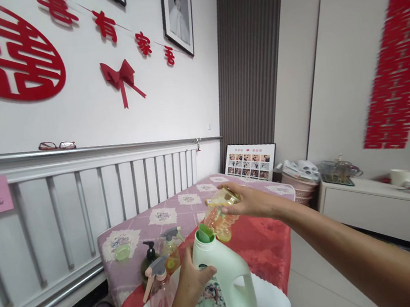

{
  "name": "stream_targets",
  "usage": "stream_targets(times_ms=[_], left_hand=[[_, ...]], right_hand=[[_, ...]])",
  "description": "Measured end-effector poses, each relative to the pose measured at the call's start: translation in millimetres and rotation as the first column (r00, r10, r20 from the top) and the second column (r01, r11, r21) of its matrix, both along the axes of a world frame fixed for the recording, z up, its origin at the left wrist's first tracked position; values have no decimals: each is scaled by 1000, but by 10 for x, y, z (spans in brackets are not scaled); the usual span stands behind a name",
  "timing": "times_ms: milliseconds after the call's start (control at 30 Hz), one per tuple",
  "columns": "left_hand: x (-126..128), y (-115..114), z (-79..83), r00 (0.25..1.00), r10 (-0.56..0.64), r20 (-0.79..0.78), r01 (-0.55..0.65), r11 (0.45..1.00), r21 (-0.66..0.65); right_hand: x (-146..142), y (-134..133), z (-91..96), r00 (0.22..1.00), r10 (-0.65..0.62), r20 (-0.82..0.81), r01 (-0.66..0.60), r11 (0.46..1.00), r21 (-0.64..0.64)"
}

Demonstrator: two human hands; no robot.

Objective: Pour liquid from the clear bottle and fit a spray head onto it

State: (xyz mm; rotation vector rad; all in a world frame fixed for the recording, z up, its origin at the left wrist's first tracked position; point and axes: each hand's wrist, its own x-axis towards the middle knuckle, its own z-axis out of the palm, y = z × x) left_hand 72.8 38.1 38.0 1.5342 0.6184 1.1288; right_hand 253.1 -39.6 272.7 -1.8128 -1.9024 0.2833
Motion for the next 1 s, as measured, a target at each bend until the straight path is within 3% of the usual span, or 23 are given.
stream_targets(times_ms=[333,500,767,1000], left_hand=[[22,31,-34,1000,14,7,-14,1000,-14],[30,42,-34,1000,8,8,-7,1000,-18],[10,45,-64,1000,6,-30,-6,1000,3],[6,38,-61,999,-12,-42,10,999,-38]], right_hand=[[-420,-24,169,966,69,248,-72,997,1],[-441,-97,197,954,64,293,-76,997,31],[-136,-168,55,997,22,79,-27,997,68],[275,-209,-350,946,-99,-307,130,988,83]])
